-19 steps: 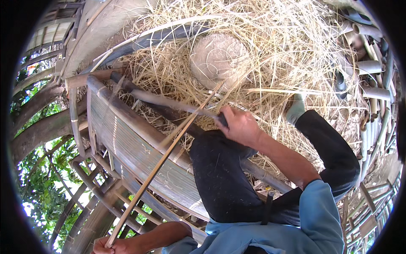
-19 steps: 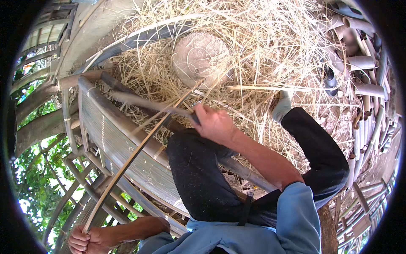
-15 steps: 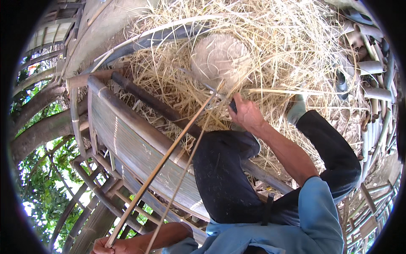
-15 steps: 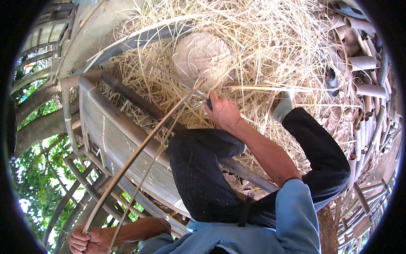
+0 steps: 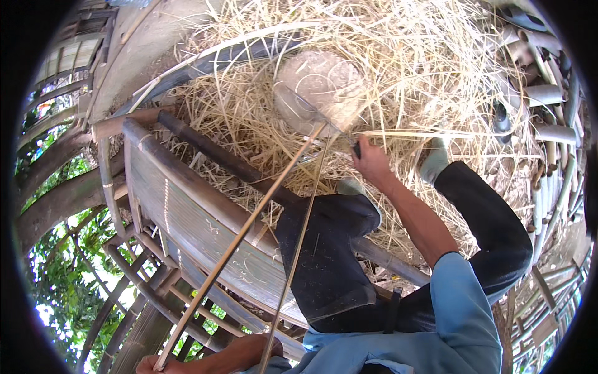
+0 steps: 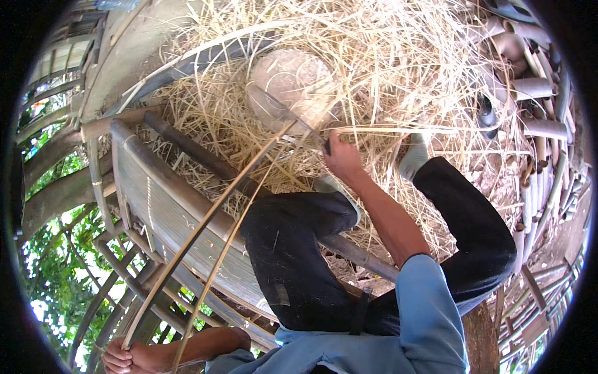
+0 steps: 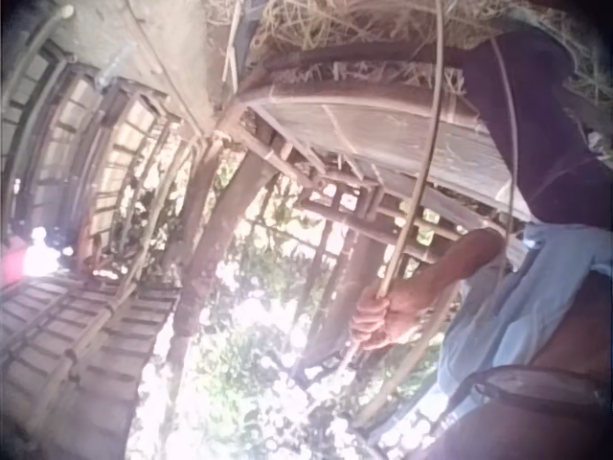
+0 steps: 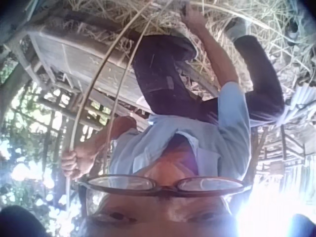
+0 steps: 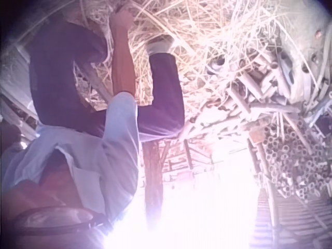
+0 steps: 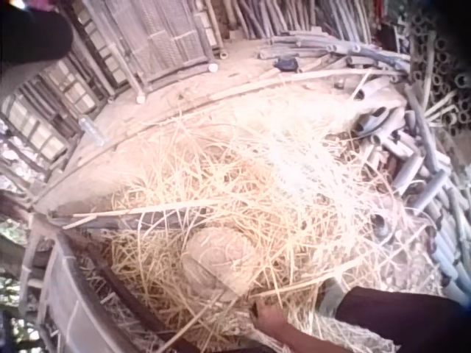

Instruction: The person scrapes a thin strip of bamboo with a knife, repeatedly pulling the blade along the length of the material to smooth it while sitting in a workshop area.

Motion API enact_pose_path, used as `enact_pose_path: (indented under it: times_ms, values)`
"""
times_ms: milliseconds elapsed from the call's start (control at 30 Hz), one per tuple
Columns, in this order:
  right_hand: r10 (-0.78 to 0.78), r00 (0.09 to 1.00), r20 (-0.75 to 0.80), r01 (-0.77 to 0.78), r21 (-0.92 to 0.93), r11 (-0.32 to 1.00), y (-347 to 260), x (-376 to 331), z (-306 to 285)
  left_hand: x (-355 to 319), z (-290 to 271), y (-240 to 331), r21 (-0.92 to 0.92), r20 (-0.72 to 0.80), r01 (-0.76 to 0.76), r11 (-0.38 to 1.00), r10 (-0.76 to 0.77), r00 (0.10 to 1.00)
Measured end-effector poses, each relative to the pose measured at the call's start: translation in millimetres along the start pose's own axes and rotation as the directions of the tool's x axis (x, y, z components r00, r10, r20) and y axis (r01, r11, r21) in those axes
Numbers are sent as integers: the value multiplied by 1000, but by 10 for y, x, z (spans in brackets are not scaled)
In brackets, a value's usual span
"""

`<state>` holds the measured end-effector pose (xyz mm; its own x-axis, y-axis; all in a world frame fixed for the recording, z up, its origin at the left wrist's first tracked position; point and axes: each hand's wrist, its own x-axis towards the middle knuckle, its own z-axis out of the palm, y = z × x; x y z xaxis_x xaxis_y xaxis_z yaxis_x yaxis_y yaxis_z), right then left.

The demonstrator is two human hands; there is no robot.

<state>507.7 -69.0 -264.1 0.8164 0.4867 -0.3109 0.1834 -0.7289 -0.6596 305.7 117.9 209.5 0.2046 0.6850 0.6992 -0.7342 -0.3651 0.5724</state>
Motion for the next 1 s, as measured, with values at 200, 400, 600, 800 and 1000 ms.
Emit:
enact_pose_path:
  times_ms: [200,400,600,800,1000]
  values:
    - [-108,994,33,105,84,991,-360,-142,-168,-72,106,5,-148,-104,38,988,-54,993]
    - [-371,929,7,364,178,914,-1054,-610,-570,-286,91,142,26,50,-44,999,43,998]
    - [-213,977,-21,214,102,972,-513,-321,-322,-280,97,94,48,39,-47,998,45,998]
    - [-387,919,-70,393,111,913,-492,-387,-202,-277,77,133,6,71,-34,999,33,997]
    - [-317,948,19,317,0,948,-242,-192,-179,-278,-1,153,-9,77,-25,1000,25,997]
